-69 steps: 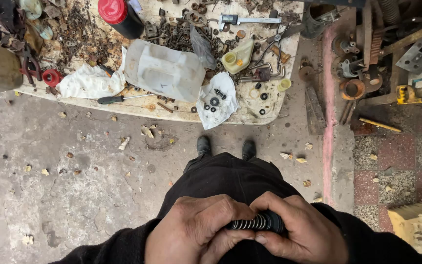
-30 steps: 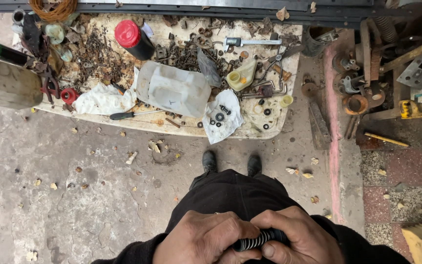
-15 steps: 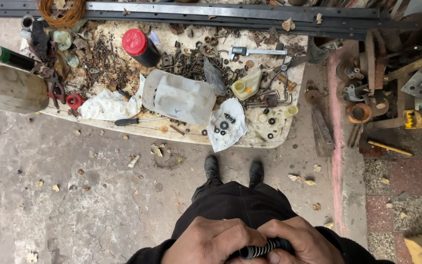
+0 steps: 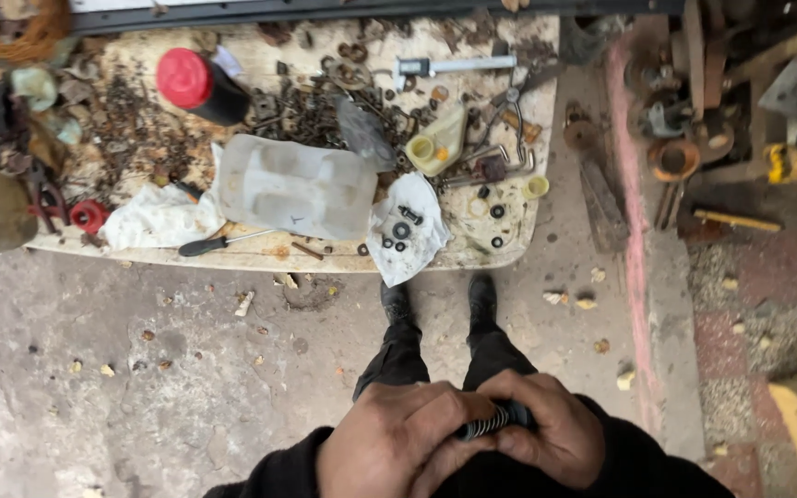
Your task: The person assembles small mechanical parts on a cluttered workbench. They pick up a cylindrical component and a washer, then use a screwdriver to tighten a screw into the assembly. The person continues to manipulate the parts and the screwdriver, adjusting the fit of the components.
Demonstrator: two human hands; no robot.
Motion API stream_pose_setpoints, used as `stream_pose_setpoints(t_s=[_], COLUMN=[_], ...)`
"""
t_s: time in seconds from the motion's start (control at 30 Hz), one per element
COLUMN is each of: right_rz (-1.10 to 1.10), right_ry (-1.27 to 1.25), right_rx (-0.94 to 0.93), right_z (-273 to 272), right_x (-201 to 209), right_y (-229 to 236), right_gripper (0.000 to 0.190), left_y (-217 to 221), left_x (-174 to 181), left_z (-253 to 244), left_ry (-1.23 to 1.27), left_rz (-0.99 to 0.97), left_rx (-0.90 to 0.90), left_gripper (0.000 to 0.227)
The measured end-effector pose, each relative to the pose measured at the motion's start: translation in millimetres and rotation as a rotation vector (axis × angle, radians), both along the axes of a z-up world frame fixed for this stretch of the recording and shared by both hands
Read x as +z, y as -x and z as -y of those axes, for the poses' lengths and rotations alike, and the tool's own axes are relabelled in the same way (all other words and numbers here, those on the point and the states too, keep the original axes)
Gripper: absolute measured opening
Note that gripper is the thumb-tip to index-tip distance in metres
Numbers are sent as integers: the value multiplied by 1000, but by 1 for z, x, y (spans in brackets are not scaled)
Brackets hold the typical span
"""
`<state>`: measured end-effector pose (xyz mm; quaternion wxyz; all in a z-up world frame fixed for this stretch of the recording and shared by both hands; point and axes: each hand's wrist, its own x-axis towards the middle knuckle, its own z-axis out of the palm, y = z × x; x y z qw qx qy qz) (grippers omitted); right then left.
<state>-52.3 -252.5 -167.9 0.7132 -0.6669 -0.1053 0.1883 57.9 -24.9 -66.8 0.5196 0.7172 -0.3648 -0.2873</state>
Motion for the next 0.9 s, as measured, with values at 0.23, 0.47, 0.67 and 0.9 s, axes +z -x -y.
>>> stream_pose_setpoints(t_s=[0.23,0.47,0.67,0.9], right_rz=[75,53,-93,-234], right_ry=[154,-18,63,60], right_rx=[-121,-191,-312,-470], right_z=[19,29,31,33], right_x=[-96,-173,-229,-267], right_y=[-5,-3,23,31], right_gripper=[46,39,39,40], left_y=[-38,-44,-52,-72], left_x=[-67,-128,-205,-348], left_z=[43,71,76,70], left_ry=[-98,-196,-244,-378], left_rz=[-9,-49,140,397], left_rx=[-101,-71,-7,74], left_gripper=[22,21,22,17])
